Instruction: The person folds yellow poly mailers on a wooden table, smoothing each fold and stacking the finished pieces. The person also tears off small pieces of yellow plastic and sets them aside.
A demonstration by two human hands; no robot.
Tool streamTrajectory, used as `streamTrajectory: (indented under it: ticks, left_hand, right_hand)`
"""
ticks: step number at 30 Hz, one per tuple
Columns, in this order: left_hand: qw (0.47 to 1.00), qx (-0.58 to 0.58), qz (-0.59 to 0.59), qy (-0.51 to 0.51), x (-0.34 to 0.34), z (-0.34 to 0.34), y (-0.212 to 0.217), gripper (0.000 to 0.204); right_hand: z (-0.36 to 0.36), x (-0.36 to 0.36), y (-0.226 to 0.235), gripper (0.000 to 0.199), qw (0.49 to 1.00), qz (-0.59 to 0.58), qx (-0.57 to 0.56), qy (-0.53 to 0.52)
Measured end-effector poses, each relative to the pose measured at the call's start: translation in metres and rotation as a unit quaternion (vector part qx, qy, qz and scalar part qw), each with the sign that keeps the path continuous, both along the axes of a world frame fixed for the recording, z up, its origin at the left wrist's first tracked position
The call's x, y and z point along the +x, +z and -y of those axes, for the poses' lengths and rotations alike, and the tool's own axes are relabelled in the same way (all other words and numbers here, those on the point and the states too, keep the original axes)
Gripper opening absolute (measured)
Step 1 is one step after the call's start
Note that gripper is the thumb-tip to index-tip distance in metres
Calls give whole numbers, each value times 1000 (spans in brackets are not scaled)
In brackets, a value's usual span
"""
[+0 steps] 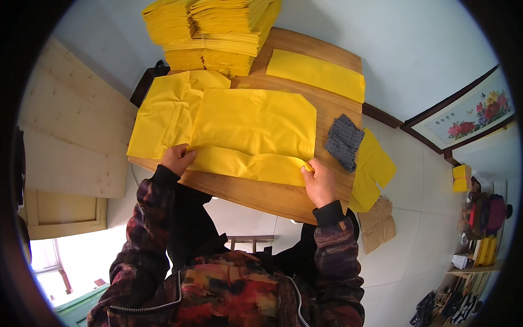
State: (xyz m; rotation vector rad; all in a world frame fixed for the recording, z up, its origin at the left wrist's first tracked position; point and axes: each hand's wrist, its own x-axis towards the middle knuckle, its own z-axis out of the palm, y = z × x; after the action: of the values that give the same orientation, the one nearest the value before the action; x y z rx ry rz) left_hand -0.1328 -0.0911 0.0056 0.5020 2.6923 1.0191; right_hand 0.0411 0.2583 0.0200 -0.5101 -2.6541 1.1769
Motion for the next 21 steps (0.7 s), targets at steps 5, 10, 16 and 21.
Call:
streamTrajectory:
  ticks: [5, 10, 16, 21]
  left_hand:
    - [998, -9, -61, 25, 10, -6, -5, 26]
    - [990, -29, -125, 53, 20, -14, -9, 21]
    - [987, -45, -116, 96, 27, -19, -8, 18]
    - [982, -20, -123, 140, 31, -24, -10, 18]
  right_hand:
    - [8, -3, 4, 14, 993, 21, 113, -11]
    - [11, -7, 0, 14, 972, 69, 226, -12]
    - [19, -10, -3, 16, 956, 100, 270, -46]
    - [21, -13, -2, 15, 957, 98, 270, -48]
